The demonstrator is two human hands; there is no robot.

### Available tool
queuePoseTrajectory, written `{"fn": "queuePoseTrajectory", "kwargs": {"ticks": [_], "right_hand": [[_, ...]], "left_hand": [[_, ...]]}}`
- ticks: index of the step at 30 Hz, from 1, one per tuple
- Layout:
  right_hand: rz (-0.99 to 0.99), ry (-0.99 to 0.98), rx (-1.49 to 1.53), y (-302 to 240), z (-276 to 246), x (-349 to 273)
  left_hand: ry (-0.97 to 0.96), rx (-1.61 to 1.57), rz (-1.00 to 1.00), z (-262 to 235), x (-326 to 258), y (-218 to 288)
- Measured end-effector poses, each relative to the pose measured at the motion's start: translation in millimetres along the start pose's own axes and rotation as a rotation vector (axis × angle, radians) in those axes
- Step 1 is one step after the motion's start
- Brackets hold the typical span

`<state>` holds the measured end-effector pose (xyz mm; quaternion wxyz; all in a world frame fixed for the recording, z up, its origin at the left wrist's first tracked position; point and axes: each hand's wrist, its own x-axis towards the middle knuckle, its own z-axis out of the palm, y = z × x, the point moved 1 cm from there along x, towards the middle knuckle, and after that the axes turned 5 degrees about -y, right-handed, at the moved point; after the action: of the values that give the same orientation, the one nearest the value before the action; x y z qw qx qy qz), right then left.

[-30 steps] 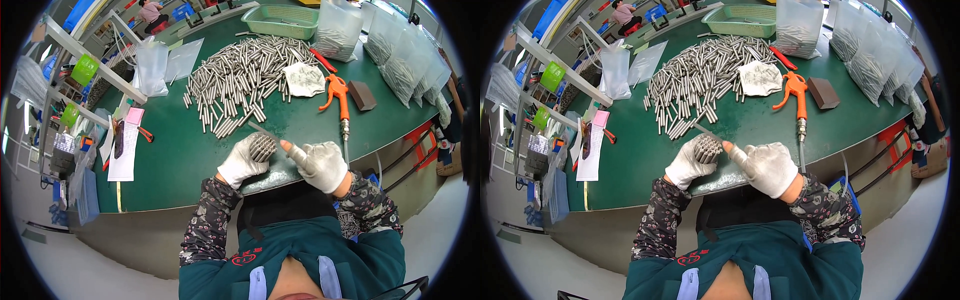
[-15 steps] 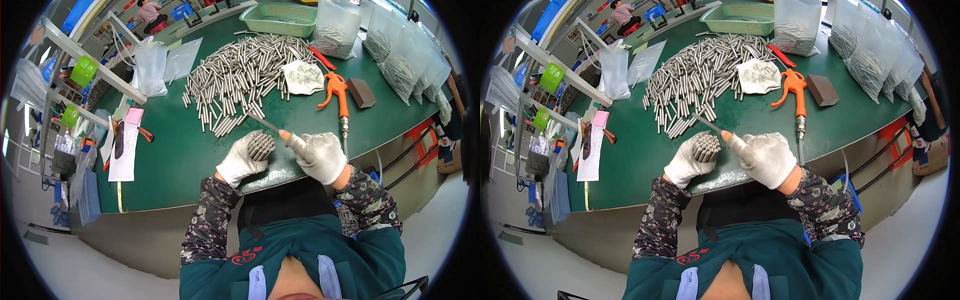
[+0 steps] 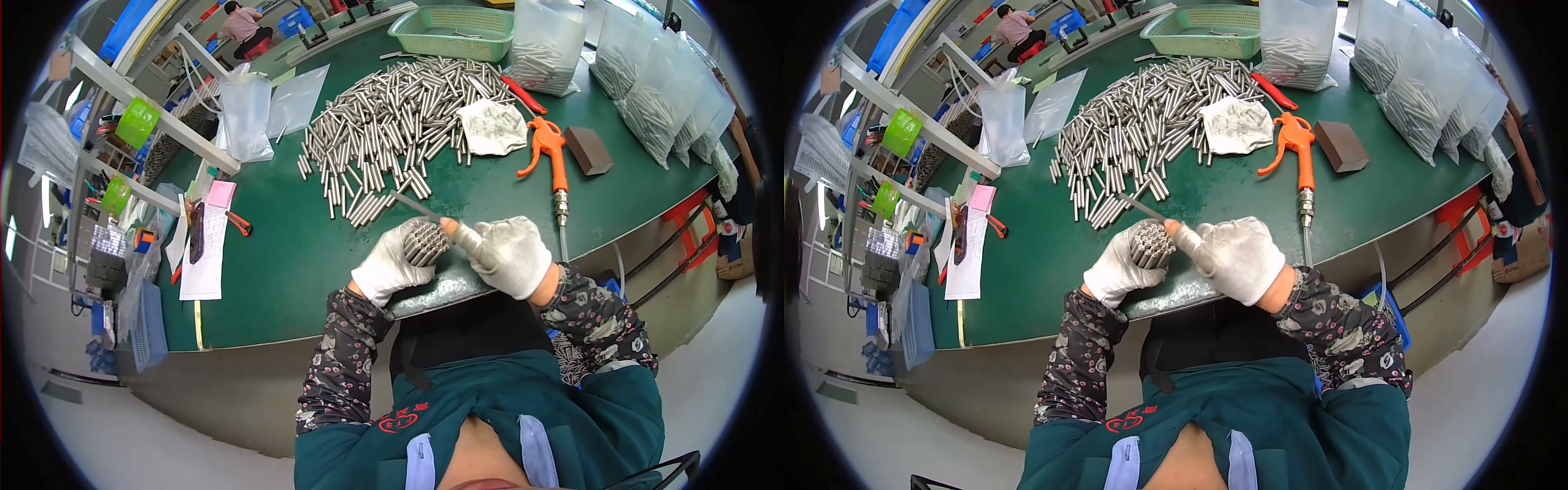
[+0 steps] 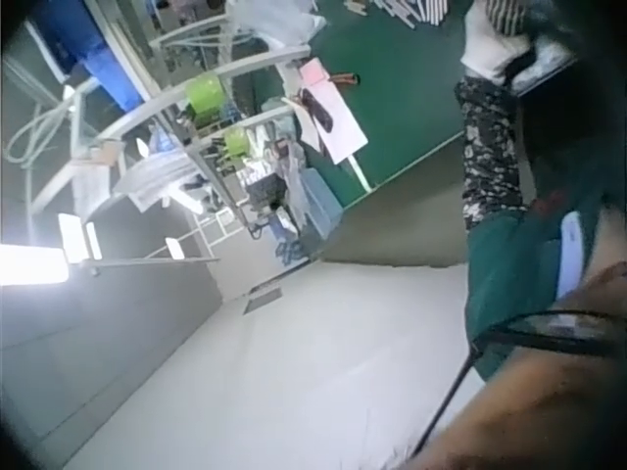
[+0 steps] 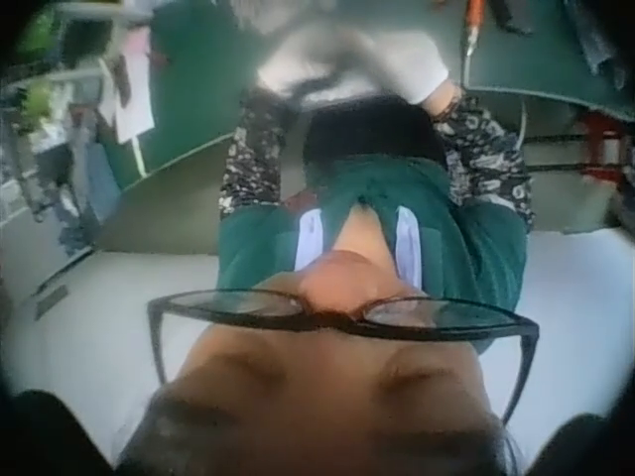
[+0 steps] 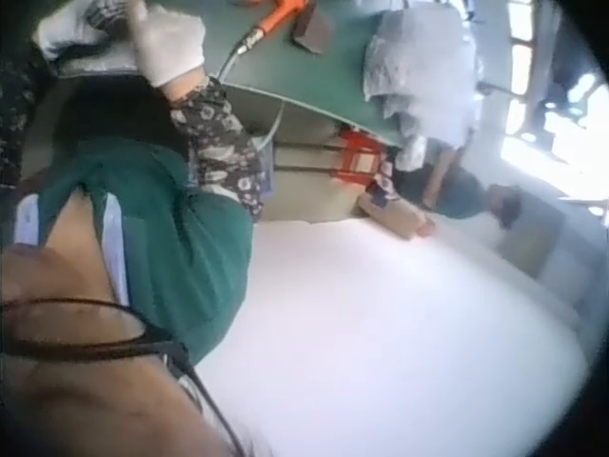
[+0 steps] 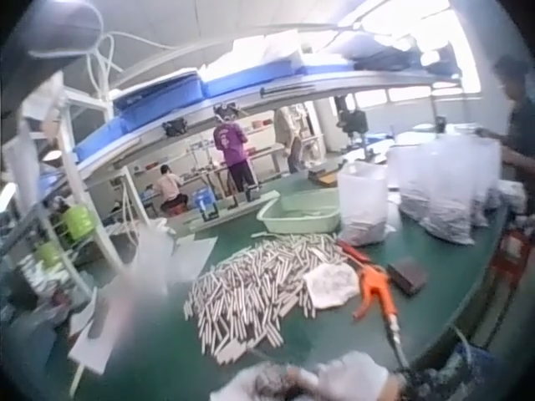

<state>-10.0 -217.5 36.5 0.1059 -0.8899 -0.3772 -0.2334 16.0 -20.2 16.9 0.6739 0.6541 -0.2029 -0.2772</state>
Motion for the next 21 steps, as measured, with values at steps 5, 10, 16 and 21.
{"fn": "queuePoseTrajectory", "kwargs": {"ticks": [5, 10, 16, 21], "right_hand": [[0.063, 0.030, 0.036, -3.8, -10.5, -12.1], [0.026, -0.023, 0.031, -6.3, -10.8, -20.0], [-0.001, -0.009, -0.004, -4.0, 0.8, -4.7], [0.211, 0.131, 0.163, -2.5, 4.0, 6.8]], "left_hand": [[0.030, -0.123, 0.031, 0.1, -2.0, -0.9], [0.037, -0.051, 0.056, -3.2, -1.0, -4.3], [0.017, -0.027, 0.019, -3.6, -0.5, -2.3], [0.017, -0.118, 0.022, 0.0, -2.0, -6.2]]}}
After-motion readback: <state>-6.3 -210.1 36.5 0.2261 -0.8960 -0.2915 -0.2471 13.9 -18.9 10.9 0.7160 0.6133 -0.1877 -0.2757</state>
